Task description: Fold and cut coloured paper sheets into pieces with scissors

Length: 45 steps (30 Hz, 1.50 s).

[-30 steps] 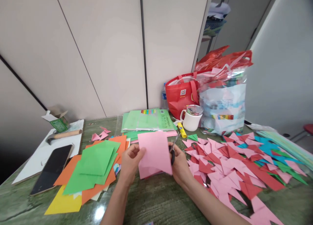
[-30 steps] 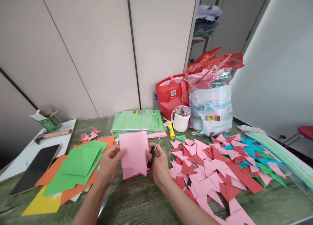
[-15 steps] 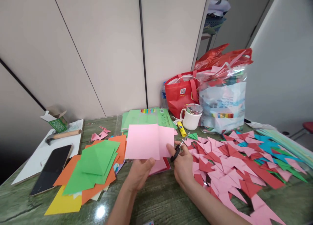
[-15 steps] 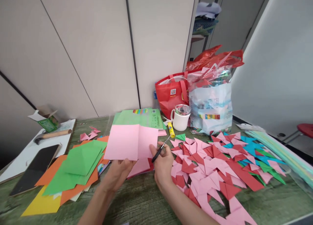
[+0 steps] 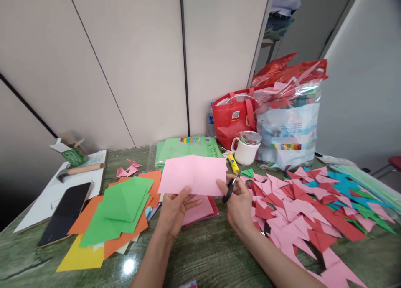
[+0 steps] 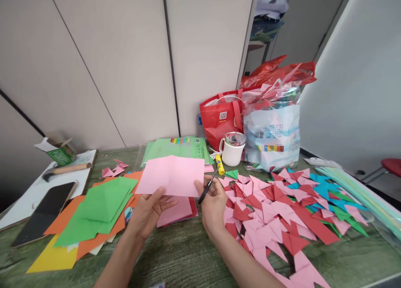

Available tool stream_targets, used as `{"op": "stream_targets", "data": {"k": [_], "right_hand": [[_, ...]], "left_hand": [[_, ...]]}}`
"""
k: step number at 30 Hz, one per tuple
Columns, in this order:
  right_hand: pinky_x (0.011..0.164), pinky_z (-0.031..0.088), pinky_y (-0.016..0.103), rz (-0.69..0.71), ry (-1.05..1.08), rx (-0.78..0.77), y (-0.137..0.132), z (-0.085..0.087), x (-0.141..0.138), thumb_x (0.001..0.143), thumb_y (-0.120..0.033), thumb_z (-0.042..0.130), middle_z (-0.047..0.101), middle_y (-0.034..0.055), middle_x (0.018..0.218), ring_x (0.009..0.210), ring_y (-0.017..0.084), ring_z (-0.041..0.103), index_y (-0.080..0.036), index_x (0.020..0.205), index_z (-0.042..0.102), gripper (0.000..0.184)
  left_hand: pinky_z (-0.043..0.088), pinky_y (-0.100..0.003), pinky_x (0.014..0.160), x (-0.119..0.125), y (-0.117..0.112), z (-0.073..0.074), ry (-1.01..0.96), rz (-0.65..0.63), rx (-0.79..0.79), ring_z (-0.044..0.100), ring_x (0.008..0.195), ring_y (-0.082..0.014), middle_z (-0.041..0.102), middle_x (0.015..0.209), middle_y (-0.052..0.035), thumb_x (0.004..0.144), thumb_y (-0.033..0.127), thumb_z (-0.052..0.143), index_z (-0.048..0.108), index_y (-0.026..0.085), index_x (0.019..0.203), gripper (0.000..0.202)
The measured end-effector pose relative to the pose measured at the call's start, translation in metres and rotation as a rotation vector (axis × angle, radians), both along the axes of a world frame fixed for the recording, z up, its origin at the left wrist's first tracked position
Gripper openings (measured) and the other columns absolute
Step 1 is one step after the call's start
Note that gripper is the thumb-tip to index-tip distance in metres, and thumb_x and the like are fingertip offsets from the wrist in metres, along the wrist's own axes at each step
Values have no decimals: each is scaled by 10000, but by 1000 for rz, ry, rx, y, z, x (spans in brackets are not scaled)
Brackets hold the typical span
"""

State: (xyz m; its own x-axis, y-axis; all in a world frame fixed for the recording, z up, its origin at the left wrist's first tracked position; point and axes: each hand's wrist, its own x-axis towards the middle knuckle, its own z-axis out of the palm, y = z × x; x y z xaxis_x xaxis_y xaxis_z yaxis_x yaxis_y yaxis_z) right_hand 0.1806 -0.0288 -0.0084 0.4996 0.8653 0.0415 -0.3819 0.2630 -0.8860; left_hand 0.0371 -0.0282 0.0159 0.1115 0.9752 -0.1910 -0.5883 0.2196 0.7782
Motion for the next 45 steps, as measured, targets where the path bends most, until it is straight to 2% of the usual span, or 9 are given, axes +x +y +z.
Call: {"op": "stream_targets", "data": {"k": [7, 13, 19, 22, 25, 30, 35, 41, 45], "right_hand": [[634, 461, 279, 76, -82, 8, -2, -1, -1, 565, -303, 737, 590, -21, 691, 646, 144, 561, -187, 865, 552, 371], [631, 465, 282, 142, -22, -38, -1, 1, -2, 598, -359, 711, 590, -10, 707, 631, 134, 562, -184, 878, 568, 360], [572, 430, 239, 616, -68, -73, -18, 4, -14, 574, -308, 742, 603, -27, 655, 595, 120, 559, -189, 905, 534, 408], [576, 404, 226, 939, -103, -64, -32, 7, -22, 516, -270, 777, 598, -31, 631, 584, 106, 535, -182, 805, 537, 386], [578, 392, 225, 1099, -92, -93, -41, 6, -28, 529, -312, 762, 599, -21, 658, 597, 110, 529, -181, 845, 569, 393], [529, 346, 199, 1045, -85, -122, -43, 3, -33, 527, -350, 759, 534, -40, 638, 562, 89, 458, -180, 844, 588, 398], [534, 333, 196, 955, -83, -88, -40, 8, -33, 544, -357, 751, 505, -43, 653, 582, 91, 428, -187, 824, 577, 370], [573, 345, 205, 927, -61, -59, -38, 11, -30, 567, -337, 744, 488, -46, 642, 623, 104, 436, -187, 841, 555, 365], [593, 349, 209, 901, -20, -58, -37, 13, -30, 554, -329, 751, 504, -44, 661, 631, 106, 445, -186, 828, 537, 376]], "left_hand": [[543, -399, 657, -9, 3, 0, 4, -25, -101, 641, 763, -195, 660, 946, -31, 673, 274, 638, 522, 240, 1063, 408], [525, -410, 740, -2, 3, 6, 20, 214, -9, 633, 775, -158, 653, 974, -3, 674, 204, 635, 527, 262, 1066, 411], [460, -502, 830, -2, 5, 10, -140, 369, 96, 608, 885, -191, 645, 1004, -13, 689, 144, 617, 555, 233, 1013, 342], [442, -515, 846, -4, 6, 10, -145, 376, 123, 602, 902, -203, 645, 1001, -35, 687, 121, 614, 554, 199, 1012, 339], [439, -511, 847, -4, 5, 11, -116, 360, 120, 616, 872, -216, 649, 981, -59, 694, 148, 610, 549, 176, 1019, 332], [454, -485, 830, 4, 1, 12, -47, 384, 154, 629, 839, -216, 665, 913, -58, 681, 187, 626, 546, 176, 1019, 347], [505, -396, 744, 12, -2, 2, 96, 407, 124, 633, 795, -216, 670, 785, -58, 669, 278, 637, 591, 143, 918, 286], [469, -267, 526, 15, -7, -10, 457, 411, 60, 595, 576, -166, 633, 620, -43, 668, 422, 596, 601, 129, 705, 295], [450, -255, 559, 13, -9, -14, 674, 443, 103, 586, 609, -166, 632, 618, -34, 668, 424, 590, 613, 139, 701, 288]]}}
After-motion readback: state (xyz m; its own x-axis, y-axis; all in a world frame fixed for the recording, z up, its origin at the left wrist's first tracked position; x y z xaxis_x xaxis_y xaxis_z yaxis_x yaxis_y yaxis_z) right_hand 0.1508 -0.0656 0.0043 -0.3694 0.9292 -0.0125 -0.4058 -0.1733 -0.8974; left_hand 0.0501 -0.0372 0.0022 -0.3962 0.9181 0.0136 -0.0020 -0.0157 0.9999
